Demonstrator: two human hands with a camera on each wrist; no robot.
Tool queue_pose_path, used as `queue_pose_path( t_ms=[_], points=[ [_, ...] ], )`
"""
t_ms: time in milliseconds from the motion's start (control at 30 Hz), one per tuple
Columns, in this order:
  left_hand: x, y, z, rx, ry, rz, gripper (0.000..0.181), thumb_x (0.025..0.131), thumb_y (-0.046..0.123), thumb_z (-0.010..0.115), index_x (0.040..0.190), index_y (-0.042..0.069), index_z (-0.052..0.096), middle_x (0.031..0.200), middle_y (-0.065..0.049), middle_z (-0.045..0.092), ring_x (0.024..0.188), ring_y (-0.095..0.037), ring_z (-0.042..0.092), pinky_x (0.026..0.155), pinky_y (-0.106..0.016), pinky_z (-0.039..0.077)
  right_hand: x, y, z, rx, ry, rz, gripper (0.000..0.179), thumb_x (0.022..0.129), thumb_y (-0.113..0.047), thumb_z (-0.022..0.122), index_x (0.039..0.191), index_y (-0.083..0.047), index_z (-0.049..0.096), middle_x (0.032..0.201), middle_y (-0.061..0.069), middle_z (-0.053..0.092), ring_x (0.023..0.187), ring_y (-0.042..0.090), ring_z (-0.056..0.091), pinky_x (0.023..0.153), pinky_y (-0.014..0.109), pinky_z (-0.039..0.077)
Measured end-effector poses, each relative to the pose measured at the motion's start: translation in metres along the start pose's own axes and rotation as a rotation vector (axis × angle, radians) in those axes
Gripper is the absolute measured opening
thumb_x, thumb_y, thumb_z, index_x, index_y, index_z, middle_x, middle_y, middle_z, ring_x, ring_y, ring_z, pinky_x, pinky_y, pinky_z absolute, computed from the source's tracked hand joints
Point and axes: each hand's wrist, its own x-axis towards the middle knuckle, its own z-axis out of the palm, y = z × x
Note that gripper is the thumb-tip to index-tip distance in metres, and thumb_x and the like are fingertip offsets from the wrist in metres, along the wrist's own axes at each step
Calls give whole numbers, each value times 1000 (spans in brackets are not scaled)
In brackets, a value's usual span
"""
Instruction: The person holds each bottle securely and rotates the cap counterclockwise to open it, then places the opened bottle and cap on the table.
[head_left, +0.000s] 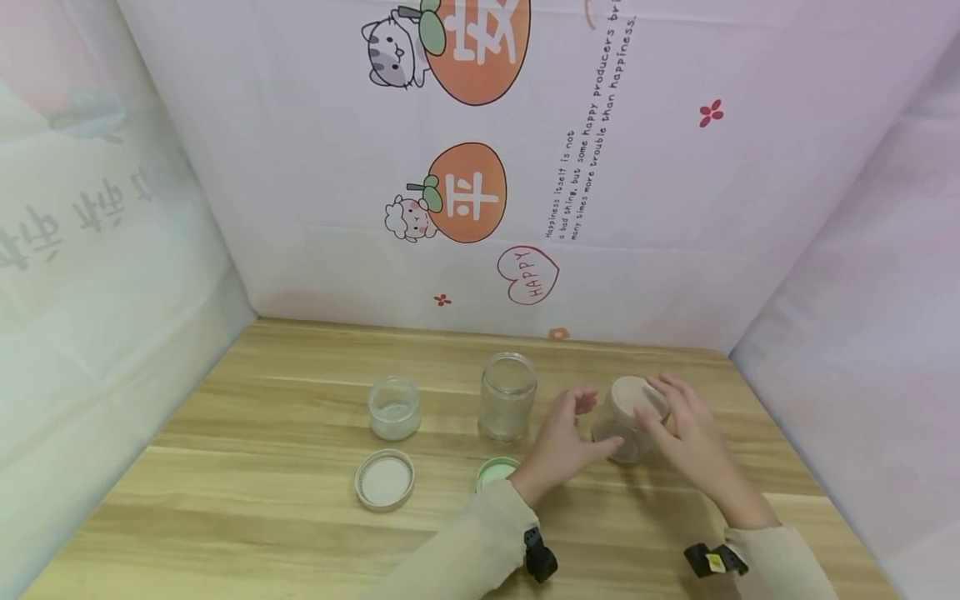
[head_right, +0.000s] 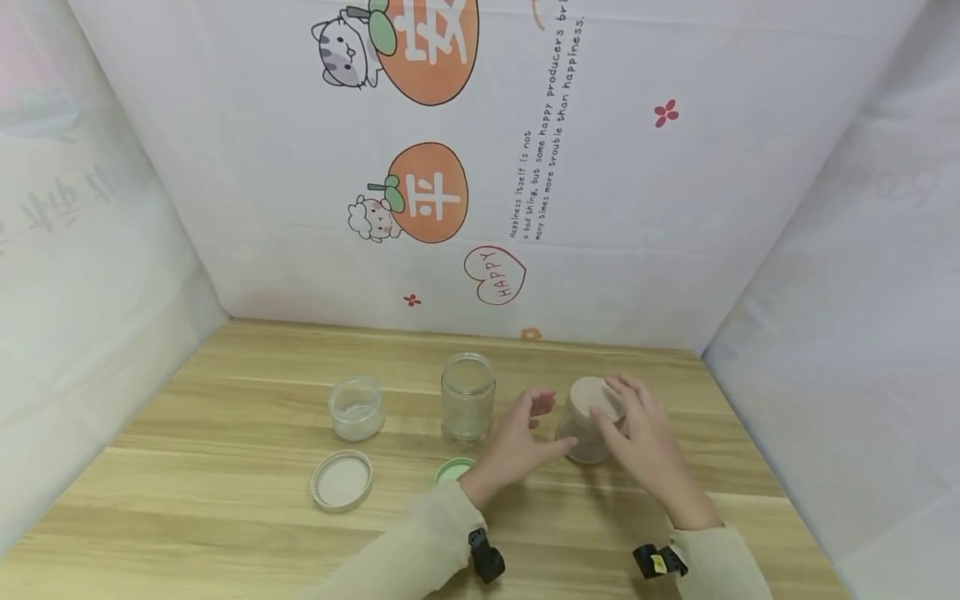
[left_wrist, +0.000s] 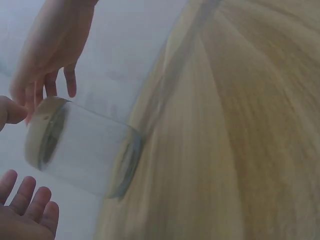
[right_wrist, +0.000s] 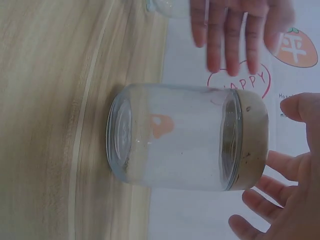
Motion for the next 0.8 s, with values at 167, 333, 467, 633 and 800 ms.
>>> queue_pose_path(
  t_ms=[167, 333, 467, 633, 800],
  points=[
    [4, -9, 14, 53, -12, -55, 78, 78, 36, 88, 141, 15, 47, 137, 7, 48, 124, -9, 47, 102, -29, 43, -1, 5, -1, -4, -19, 24, 53, 101, -25, 60, 140, 9, 48, 146, 33, 38, 131, 59, 31, 96, 79, 26],
    [11, -18, 25, 109, -2, -79, 89, 74, 47, 89, 144, 17, 44, 140, 5, 45, 125, -10, 46, 101, -33, 45, 2, 8, 0, -21, -50, 54, 55, 103, -29, 58, 141, 9, 46, 144, 33, 40, 131, 55, 34, 99, 75, 29],
    [16, -22, 31, 138, 1, -102, 97, 70, 53, 89, 147, 17, 42, 141, 4, 45, 127, -13, 46, 101, -37, 45, 5, 9, 0, -22, -91, 84, 60, 104, -35, 55, 144, 8, 43, 146, 32, 39, 133, 53, 33, 101, 73, 30],
    [23, -22, 34, 169, -6, -99, 100, 68, 51, 91, 148, 15, 42, 142, -1, 45, 127, -15, 45, 102, -38, 44, 6, 10, 0, -16, -112, 97, 61, 105, -37, 53, 145, 8, 41, 146, 32, 39, 134, 51, 34, 101, 72, 31],
    [28, -23, 35, 220, -7, -107, 103, 64, 54, 92, 146, 17, 42, 139, 0, 46, 124, -13, 45, 100, -35, 46, 8, 9, -1, -22, -128, 119, 64, 105, -39, 52, 146, 8, 40, 145, 32, 40, 133, 51, 35, 99, 71, 33]
  ],
)
